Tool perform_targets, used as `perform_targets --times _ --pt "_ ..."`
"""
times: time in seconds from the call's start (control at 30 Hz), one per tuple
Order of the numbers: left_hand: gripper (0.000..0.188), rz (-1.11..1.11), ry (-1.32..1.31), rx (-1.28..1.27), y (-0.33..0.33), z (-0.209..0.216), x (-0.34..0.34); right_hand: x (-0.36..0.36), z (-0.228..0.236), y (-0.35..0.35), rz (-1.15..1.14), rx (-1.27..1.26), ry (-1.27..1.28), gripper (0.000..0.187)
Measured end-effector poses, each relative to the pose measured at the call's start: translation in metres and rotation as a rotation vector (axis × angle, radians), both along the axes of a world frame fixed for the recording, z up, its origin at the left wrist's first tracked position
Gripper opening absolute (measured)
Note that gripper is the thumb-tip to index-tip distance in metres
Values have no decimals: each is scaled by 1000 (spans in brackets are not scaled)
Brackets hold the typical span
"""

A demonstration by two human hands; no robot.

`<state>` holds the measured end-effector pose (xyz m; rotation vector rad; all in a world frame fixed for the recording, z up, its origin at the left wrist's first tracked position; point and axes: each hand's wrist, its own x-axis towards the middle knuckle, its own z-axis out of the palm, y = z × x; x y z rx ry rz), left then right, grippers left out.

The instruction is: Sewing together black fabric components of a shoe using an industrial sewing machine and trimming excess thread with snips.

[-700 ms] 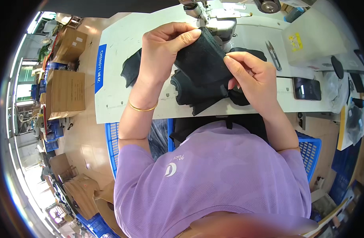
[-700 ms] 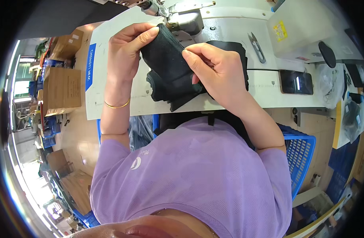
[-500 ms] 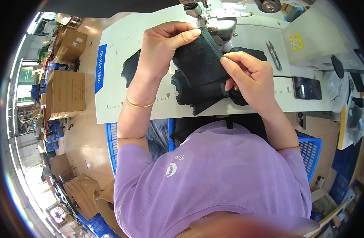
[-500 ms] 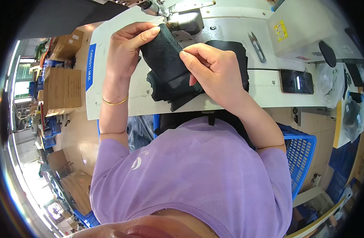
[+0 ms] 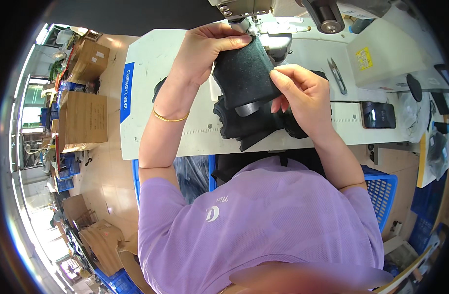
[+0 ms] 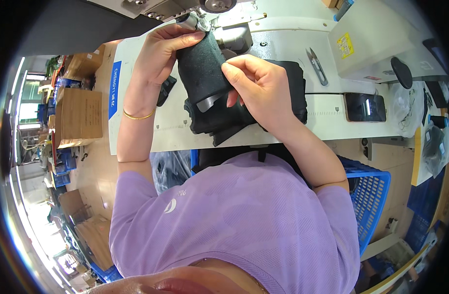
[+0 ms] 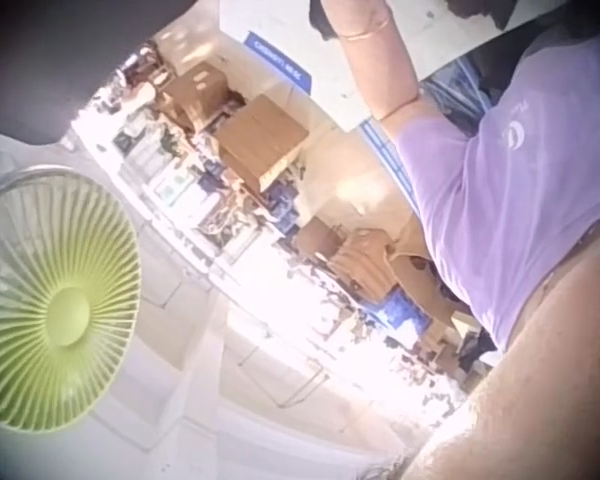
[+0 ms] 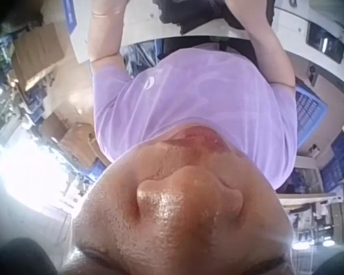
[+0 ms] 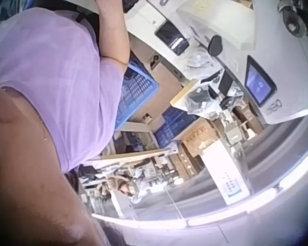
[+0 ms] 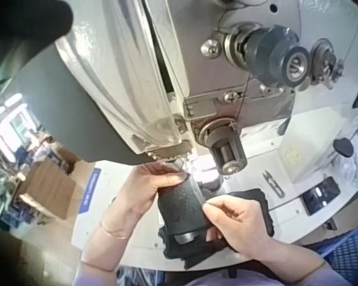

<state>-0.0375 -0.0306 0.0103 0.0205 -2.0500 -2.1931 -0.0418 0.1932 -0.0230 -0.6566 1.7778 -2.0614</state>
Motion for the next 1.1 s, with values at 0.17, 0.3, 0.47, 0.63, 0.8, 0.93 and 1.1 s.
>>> perform_targets --times 0.17,0.3,0.47,0.63,0.8,0.93,1.1 --pt "9 -61 -43 31 -3 2 -8 -2 -3 -2 -5 -60 -11 19" --pt "7 -48 -73 25 -2 4 -11 -3 -6 -2 0 -53 -47 19" --pt "19 -54 -86 -6 -12 0 -12 -2 -8 -4 -10 -78 -47 20" --pt "22 44 -125 -49 -1 8 -11 -4 -11 -4 -17 -68 -57 20" --pt "23 15 -120 -70 2 11 -10 -3 -11 -4 -19 -75 -39 19" --pt "30 28 -131 -24 -2 7 -12 -3 -10 -3 -9 -75 -56 19" --pt "32 52 -164 11 1 9 -12 -1 -9 -4 -8 -76 -57 19"
